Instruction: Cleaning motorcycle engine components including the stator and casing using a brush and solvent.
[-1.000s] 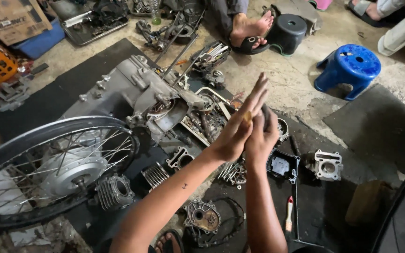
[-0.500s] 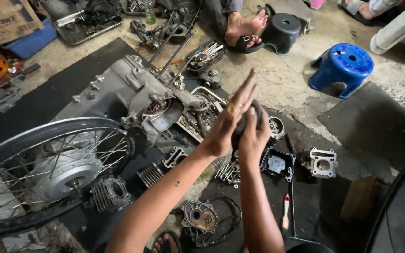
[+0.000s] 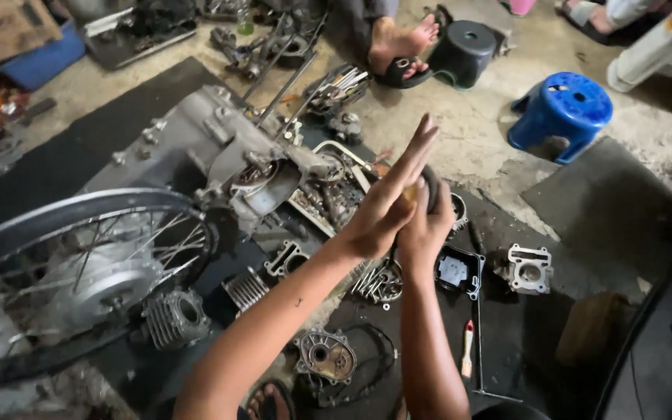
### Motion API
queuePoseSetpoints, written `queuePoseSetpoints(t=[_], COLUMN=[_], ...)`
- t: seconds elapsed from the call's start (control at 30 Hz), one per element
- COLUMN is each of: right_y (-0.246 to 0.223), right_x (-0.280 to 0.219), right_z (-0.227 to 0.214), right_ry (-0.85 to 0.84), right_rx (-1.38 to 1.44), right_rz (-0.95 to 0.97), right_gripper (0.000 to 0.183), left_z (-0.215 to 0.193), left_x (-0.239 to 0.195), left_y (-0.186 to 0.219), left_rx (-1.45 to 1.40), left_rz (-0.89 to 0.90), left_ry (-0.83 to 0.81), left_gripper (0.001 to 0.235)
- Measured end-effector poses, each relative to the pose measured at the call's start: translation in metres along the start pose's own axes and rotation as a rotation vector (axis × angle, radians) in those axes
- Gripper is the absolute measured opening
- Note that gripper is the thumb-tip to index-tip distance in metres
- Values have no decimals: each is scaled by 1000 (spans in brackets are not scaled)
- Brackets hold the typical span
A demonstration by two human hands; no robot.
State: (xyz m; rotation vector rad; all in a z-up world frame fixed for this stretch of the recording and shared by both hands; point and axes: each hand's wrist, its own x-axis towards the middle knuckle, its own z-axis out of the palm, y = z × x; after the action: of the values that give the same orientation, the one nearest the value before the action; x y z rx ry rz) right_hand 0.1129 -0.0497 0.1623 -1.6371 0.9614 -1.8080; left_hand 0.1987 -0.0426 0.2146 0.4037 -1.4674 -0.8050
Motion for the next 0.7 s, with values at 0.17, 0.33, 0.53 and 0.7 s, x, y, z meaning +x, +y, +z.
queuePoseSetpoints(t=[0.17, 0.33, 0.53, 0.7], right_y=[22, 44, 1, 14], right_x=[-22, 1, -10, -19], right_z=[15, -1, 13, 24], right_ry=[-64, 12, 1, 37], right_rx=[119, 59, 9, 97], right_rz=[55, 73, 116, 255], right_gripper=[26, 25, 30, 32], left_z=[-21, -1, -16, -20], left_x=[8, -1, 9, 14], left_y=[-30, -8, -24, -21], left_rx=[171, 23, 45, -23], left_rz=[111, -46, -31, -60], left_ry=[59, -76, -35, 19], left_gripper=[87, 89, 97, 95])
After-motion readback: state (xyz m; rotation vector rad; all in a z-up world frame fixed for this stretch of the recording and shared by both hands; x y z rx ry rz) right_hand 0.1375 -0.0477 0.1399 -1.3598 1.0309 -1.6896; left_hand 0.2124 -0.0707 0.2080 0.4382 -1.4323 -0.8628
